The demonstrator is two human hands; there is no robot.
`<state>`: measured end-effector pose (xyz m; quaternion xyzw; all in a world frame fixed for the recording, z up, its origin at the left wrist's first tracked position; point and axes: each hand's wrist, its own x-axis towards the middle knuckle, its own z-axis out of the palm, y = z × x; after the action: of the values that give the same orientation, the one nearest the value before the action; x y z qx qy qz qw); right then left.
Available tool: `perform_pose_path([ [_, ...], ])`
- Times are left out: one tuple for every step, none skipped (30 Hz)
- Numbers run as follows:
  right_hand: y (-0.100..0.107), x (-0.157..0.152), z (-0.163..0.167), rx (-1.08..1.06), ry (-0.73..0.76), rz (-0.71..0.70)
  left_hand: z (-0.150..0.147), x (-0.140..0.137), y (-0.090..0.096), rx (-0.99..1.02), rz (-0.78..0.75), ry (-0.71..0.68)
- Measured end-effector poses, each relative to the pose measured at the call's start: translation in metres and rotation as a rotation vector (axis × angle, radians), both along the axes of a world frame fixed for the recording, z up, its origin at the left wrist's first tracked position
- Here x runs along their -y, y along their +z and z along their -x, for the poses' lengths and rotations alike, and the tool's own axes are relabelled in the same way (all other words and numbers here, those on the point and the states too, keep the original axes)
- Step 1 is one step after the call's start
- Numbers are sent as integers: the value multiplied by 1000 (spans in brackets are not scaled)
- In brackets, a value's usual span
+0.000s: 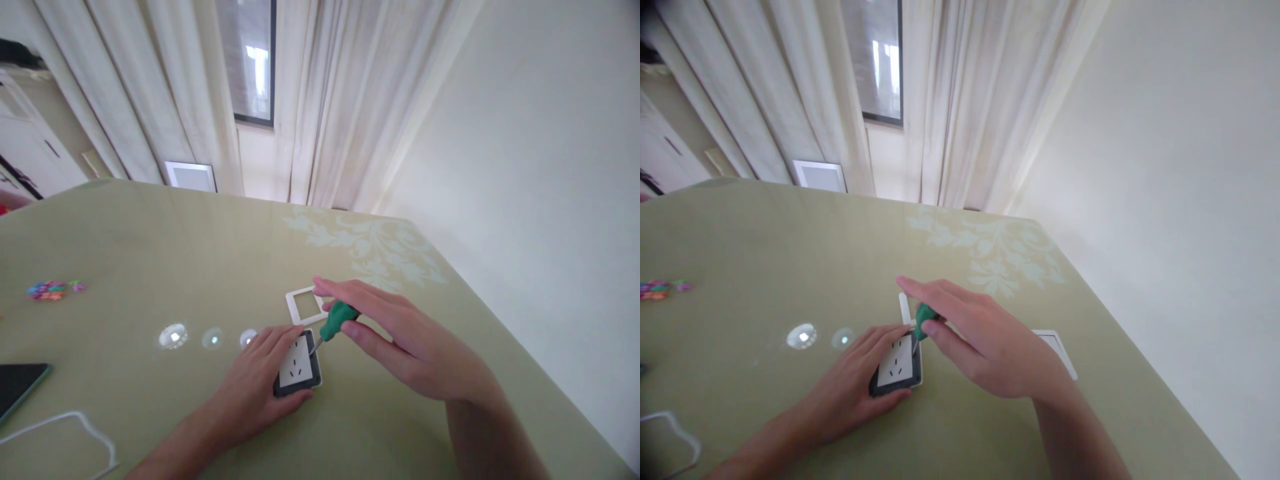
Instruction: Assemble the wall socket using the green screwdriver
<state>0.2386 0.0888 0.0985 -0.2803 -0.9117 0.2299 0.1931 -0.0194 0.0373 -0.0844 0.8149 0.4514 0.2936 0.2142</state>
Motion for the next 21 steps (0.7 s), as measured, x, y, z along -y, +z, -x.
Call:
perform_pose_path([
  [-1, -2, 0, -5, 6, 5, 0, 0, 0, -3, -2, -1],
  [-2, -3, 0, -20, -2, -4, 0, 0, 1, -9, -2, -1],
  [-5, -4, 2, -39, -27, -29, 0, 0, 2, -15, -4, -1],
  [-7, -5, 4, -51, -64, -64, 0, 0, 3, -19, -6, -1],
  [-10, -6, 6, -53, -111, -108, 0, 0, 4, -24, -9, -1],
  [-13, -7, 8, -45, -161, -157, 0, 0, 5, -29, -12, -3],
  [-16, -7, 10, -34, -207, -210, 0, 0, 6, -32, -16, -5],
  [-19, -7, 12, -25, -244, -263, 0, 0, 6, -33, -19, -7],
  [-21, -6, 13, -22, -268, -312, 0, 0, 6, -30, -22, -8],
  [-22, -6, 13, -24, -277, -350, 0, 0, 5, -28, -23, -6],
  [-23, -5, 13, -24, -274, -370, 0, 0, 5, -27, -23, -4],
  [-23, -4, 13, -16, -259, -364, 0, 0, 4, -26, -22, -1],
  [-22, -2, 13, -3, -237, -336, 0, 0, 3, -27, -20, 1],
  [-20, -1, 12, 6, -211, -291, 0, 0, 3, -30, -18, 0],
  [-18, 0, 11, 7, -180, -239, 0, 0, 3, -32, -17, -2],
  [-15, 1, 9, -2, -147, -187, 0, 0, 3, -32, -15, -5],
  [-13, 1, 8, -15, -115, -137, 0, 0, 3, -30, -14, -6],
  [-11, 1, 8, -29, -86, -94, 1, 0, 3, -26, -15, -3],
  [-9, 1, 7, -41, -64, -57, 1, 0, 3, -22, -13, -1],
  [-9, 0, 8, -52, -52, -31, 1, 0, 3, -17, -13, 3],
  [-10, -1, 9, -65, -51, -20, 1, 0, 3, -12, -12, 3],
])
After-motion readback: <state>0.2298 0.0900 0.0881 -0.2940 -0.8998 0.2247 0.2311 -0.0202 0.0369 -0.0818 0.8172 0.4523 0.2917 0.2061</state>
